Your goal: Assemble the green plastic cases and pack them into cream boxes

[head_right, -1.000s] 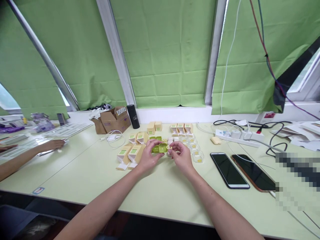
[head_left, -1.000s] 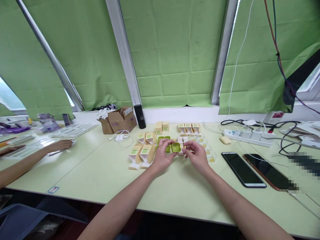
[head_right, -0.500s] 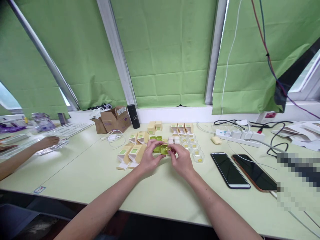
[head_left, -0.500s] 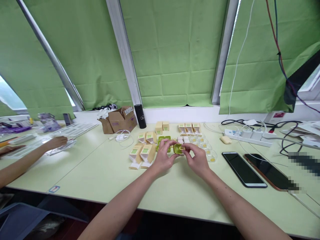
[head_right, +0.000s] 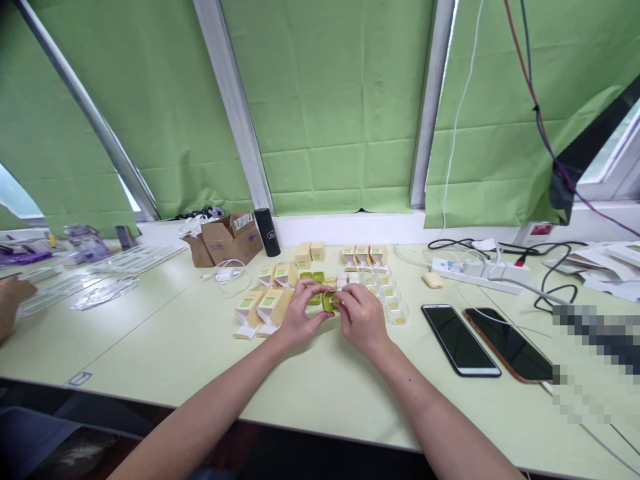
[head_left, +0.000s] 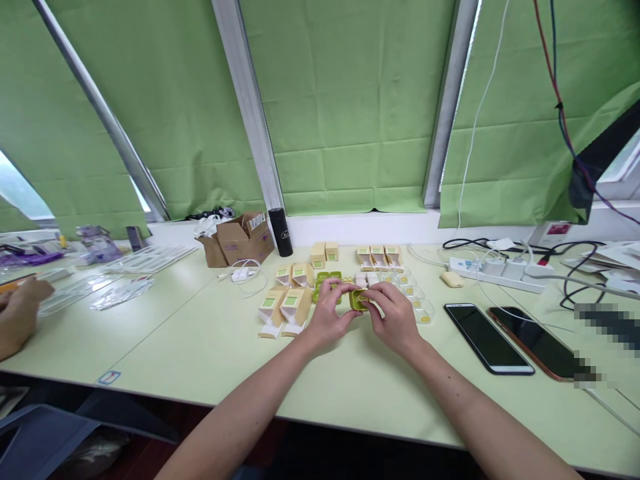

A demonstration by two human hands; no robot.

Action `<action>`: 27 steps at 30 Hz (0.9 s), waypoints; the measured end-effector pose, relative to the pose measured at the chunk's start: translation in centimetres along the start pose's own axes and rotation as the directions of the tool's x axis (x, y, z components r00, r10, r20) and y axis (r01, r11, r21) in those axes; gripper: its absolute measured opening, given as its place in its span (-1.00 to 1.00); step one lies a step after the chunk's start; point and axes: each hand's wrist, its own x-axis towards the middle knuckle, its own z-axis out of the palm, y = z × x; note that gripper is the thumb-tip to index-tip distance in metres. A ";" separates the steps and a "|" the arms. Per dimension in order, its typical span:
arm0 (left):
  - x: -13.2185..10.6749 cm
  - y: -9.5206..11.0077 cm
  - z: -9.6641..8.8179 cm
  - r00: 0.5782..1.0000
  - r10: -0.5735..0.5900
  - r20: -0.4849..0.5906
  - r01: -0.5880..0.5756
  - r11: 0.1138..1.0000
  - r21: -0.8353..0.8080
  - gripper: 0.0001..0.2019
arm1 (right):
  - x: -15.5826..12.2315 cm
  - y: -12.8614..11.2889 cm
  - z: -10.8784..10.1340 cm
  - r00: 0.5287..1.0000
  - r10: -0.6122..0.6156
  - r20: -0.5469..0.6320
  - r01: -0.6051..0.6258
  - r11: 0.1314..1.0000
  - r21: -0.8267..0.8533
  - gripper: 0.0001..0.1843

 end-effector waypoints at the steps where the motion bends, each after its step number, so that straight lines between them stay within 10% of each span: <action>1: 0.0 0.0 0.0 1.000 0.010 0.005 -0.010 1.000 0.005 -0.55 | 0.0 0.0 0.0 1.000 -0.005 0.009 0.006 1.000 -0.017 -0.78; 27: -0.1 -0.3 0.0 0.997 0.075 0.027 -0.074 0.997 -0.015 -0.50 | -0.1 0.6 0.2 0.983 -0.167 0.079 0.180 0.962 -0.206 -0.77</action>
